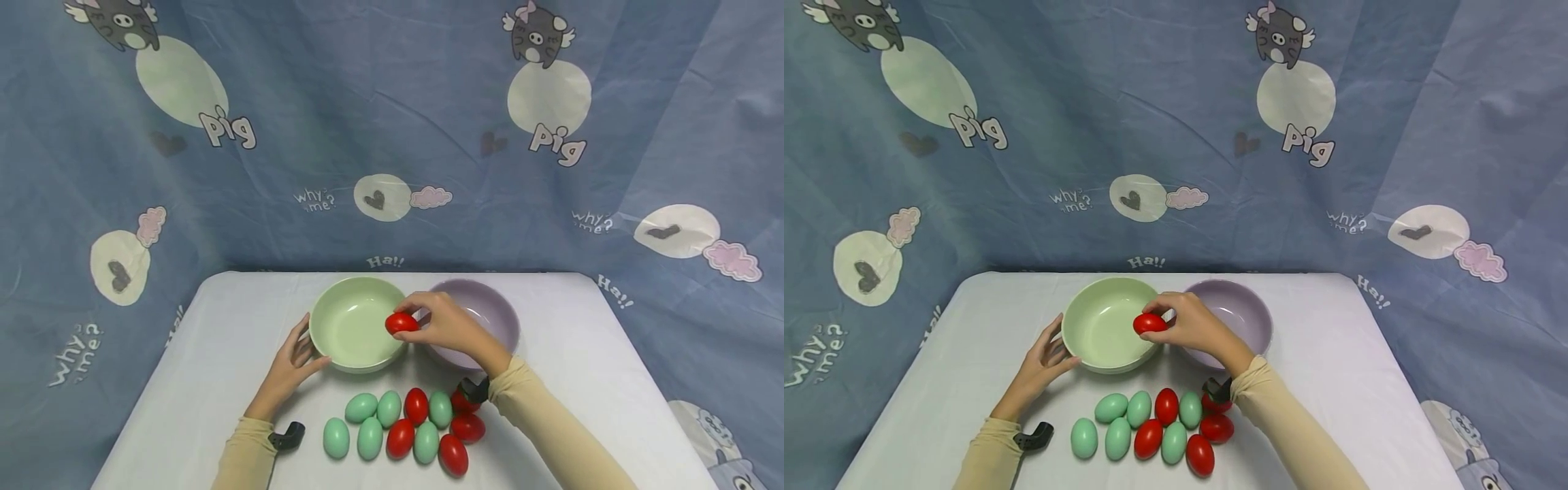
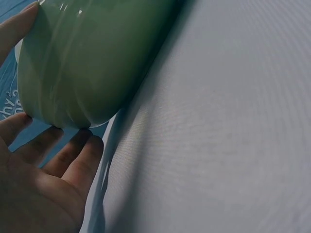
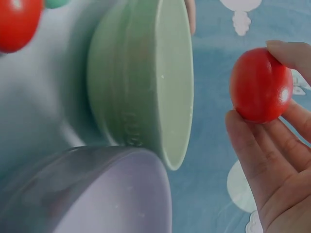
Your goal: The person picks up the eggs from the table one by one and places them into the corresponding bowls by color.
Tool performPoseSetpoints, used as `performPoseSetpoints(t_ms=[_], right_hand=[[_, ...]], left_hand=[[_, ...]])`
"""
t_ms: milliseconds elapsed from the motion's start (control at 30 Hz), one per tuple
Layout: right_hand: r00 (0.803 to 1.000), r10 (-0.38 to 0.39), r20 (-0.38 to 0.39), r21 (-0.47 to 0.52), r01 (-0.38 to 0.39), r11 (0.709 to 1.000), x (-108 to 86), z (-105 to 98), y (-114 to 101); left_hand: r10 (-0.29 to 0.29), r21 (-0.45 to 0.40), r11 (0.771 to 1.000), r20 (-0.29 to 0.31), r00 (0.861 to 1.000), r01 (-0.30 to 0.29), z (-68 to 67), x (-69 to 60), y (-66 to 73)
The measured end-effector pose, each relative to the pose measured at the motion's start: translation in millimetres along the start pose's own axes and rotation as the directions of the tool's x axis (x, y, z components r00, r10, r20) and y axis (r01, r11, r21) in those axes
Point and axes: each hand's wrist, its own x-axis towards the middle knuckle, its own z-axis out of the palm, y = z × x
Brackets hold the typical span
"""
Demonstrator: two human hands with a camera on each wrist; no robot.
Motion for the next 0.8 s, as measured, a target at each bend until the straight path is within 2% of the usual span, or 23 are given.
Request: performPoseSetpoints(t_ms=[200, 333, 800], right_hand=[[1.0, -0.026, 0.006, 0.044, 0.026, 0.999, 28.4, 4.7, 2.6], [1.0, -0.009, 0.028, 0.064, 0.007, 0.998, 43.1, 7.5, 2.8], [0.995, 0.034, 0.099, -0.021, -0.032, 0.999, 82.5, 20.4, -1.3]], left_hand=[[-0.008, -0.002, 1.0, 0.004, 1.0, 0.008, -0.6, -0.3, -0.3], [-0.026, -0.001, 1.0, -0.002, 1.0, 0.026, -0.5, -0.3, 0.7], [-0.02, -0.02, 1.0, 0.001, 1.0, 0.02, -0.9, -0.4, 1.0]])
